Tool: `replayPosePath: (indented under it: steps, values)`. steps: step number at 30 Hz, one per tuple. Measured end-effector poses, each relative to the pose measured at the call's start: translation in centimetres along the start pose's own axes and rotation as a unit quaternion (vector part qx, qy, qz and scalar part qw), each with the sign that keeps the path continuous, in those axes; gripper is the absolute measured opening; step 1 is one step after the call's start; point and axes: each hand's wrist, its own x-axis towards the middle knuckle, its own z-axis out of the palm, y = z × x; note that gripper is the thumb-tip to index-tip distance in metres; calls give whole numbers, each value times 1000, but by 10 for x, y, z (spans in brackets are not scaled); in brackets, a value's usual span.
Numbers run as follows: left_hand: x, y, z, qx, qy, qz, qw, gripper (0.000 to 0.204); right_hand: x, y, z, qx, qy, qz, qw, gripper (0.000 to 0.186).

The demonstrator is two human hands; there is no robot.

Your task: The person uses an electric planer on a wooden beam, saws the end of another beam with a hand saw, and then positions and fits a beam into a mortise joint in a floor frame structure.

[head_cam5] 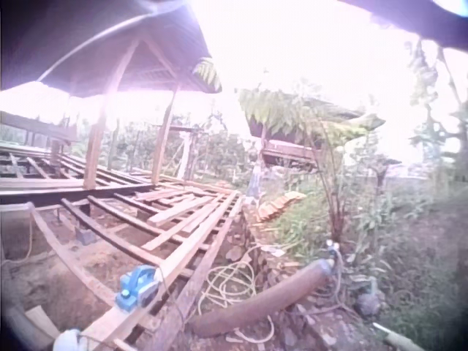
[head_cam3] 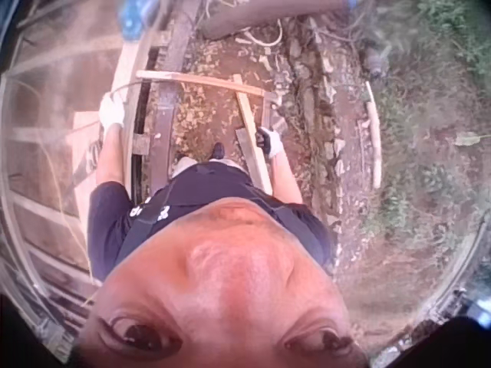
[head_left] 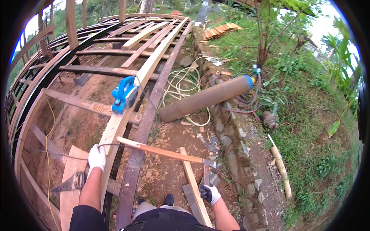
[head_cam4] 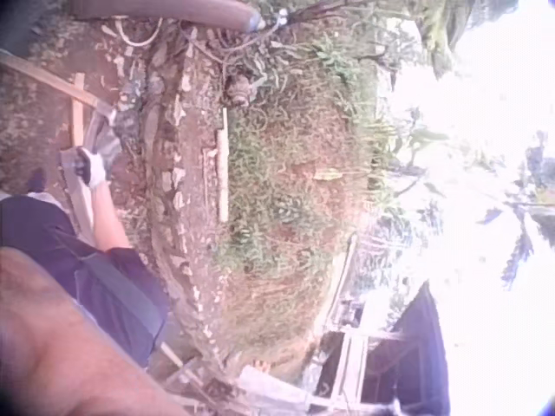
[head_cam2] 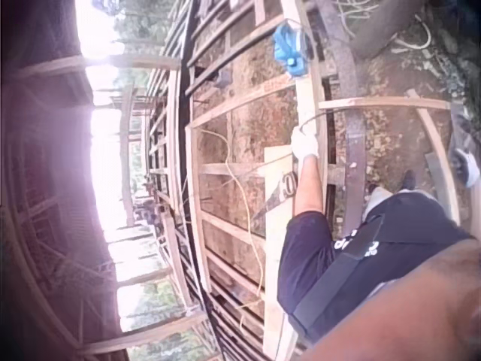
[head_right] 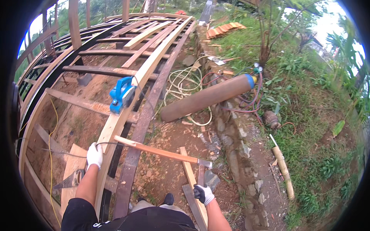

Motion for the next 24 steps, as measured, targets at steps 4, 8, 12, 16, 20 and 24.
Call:
replayPosePath:
  steps: [4, 8, 12, 16, 20, 24]
  values:
    - [1, -2, 0, -20, 24, 20, 999, 45, -27, -8, -10, -85, 49, -98, 990, 12]
    - [-7, 6, 13, -63, 58, 50, 995, 42, -25, 27, -47, -12, 73, -134, 988, 16]
    - [-4, -21, 23, -200, 91, 44, 975, 40, -63, 54, -25, -90, 103, -119, 984, 18]
    - [-6, -46, 17, -310, 108, 28, 944, 40, -80, 86, 23, -259, 42, -150, 953, 27]
    - [-99, -48, -52, -346, 115, 47, 930, 38, -95, 111, 79, -413, -69, -174, 891, 27]
    - [-226, -104, -115, -289, 108, 26, 951, 32, -110, 145, 143, -598, -160, -171, 767, 33]
